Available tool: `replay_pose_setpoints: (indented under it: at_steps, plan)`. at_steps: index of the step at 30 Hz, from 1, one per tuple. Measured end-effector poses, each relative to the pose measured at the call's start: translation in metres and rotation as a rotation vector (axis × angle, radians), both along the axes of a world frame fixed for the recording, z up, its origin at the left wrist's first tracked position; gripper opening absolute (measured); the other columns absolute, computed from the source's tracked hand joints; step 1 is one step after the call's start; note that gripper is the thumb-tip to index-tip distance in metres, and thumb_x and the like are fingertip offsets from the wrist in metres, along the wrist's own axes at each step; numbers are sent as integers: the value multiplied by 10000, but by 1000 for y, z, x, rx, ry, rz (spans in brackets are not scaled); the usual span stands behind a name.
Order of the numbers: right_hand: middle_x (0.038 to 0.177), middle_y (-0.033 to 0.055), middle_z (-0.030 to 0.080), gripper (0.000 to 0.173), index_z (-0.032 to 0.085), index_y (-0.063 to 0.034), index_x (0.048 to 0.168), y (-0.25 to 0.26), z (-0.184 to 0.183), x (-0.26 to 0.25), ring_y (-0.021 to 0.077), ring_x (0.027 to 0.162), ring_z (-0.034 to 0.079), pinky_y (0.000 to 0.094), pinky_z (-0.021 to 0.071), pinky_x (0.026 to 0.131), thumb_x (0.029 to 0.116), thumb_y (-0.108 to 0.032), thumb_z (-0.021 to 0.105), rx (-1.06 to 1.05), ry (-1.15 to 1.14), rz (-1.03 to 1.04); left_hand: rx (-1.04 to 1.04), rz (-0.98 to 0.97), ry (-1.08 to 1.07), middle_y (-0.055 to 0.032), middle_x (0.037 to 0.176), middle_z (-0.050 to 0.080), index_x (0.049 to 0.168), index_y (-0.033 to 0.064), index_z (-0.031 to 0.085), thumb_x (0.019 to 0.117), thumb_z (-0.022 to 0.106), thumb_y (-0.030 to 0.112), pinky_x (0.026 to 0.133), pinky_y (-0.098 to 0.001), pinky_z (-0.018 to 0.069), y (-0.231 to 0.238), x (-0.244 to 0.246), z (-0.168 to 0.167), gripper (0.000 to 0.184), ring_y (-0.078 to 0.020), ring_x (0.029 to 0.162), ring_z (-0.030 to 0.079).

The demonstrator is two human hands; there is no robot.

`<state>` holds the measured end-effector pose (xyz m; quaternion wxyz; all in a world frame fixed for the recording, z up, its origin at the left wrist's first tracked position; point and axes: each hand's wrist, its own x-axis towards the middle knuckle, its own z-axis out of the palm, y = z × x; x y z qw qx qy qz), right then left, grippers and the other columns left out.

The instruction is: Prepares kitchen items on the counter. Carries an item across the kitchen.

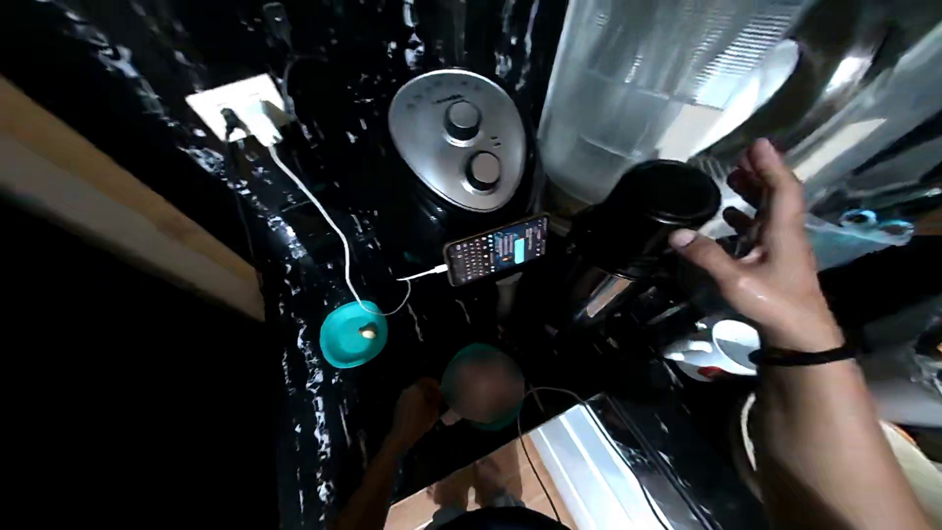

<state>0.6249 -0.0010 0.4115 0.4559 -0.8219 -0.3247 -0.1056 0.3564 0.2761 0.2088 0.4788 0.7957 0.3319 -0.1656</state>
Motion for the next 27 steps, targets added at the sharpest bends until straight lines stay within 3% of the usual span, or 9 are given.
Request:
replay_pose_setpoints:
  at_steps: [2, 5, 8, 11, 15, 18, 20, 23, 27]
  plan:
    - [1634, 106, 327, 924, 247, -142, 1616, 10, 1, 13, 190, 1419, 441, 362, 435, 1122, 841, -299, 725, 3, 64, 75, -23, 47, -22, -230, 1216, 672, 1332, -13, 597, 1074, 519, 234, 986, -517, 531, -6, 7, -8, 365, -343, 1102, 677]
    - [1543, 157, 439, 783, 414, -66, 1506, 17, -8, 21, 179, 1309, 531, 348, 480, 1044, 832, -255, 765, 42, 51, 39, -28, 61, -53, -255, 1217, 660, 1317, -49, 584, 1069, 533, 230, 1003, -529, 515, -10, 12, -13, 376, -367, 1124, 661]
    - [1525, 202, 431, 768, 424, -12, 1468, 23, -14, 18, 191, 1317, 520, 323, 478, 1039, 836, -271, 775, 66, 11, -20, -76, 77, -66, -267, 1207, 650, 1312, -75, 569, 1074, 525, 206, 995, -502, 521, -8, 9, -16, 371, -356, 1106, 662]
    - [1533, 256, 397, 751, 433, 14, 1465, 28, -18, 13, 254, 1321, 515, 357, 493, 1012, 872, -314, 758, 47, -65, -80, -62, 123, -32, -257, 1214, 650, 1325, -57, 569, 1075, 517, 207, 996, -513, 514, -6, 2, -14, 367, -359, 1115, 655]
    - [1523, 273, 403, 767, 434, 9, 1484, 35, -28, 10, 298, 1361, 472, 386, 458, 1053, 891, -383, 723, 76, -129, -122, -40, 167, 1, -256, 1243, 642, 1343, -41, 562, 1081, 506, 220, 1014, -530, 500, 3, -18, -11, 374, -370, 1155, 640]
    - [1503, 294, 408, 908, 377, 2, 1515, 40, -33, 10, 334, 1391, 443, 432, 389, 1140, 842, -486, 741, 55, -145, -152, -6, 187, 15, -260, 1239, 648, 1330, -43, 580, 1080, 508, 231, 1022, -539, 496, 12, -36, -12, 378, -375, 1158, 642]
    - [1486, 323, 402, 940, 393, 15, 1502, 42, -31, 10, 373, 1389, 427, 449, 373, 1143, 819, -517, 758, 20, -167, -196, 15, 199, 34, -260, 1245, 647, 1330, -44, 582, 1079, 503, 223, 1034, -542, 487, 19, -49, -12, 375, -378, 1171, 637]
    - [1479, 327, 416, 926, 413, 19, 1489, 42, -26, 12, 374, 1386, 441, 448, 364, 1156, 833, -531, 765, -40, -139, -241, 41, 222, 47, -265, 1270, 641, 1334, -48, 585, 1078, 512, 219, 1057, -542, 471, 31, -72, -11, 377, -384, 1201, 625]
    - [1460, 256, 487, 843, 485, -13, 1465, 34, -35, 29, 283, 1321, 516, 388, 437, 1094, 855, -525, 762, 25, -106, -160, 103, 300, 60, -250, 1242, 663, 1304, -20, 622, 1062, 542, 241, 1041, -555, 482, 52, -105, -9, 366, -380, 1180, 641]
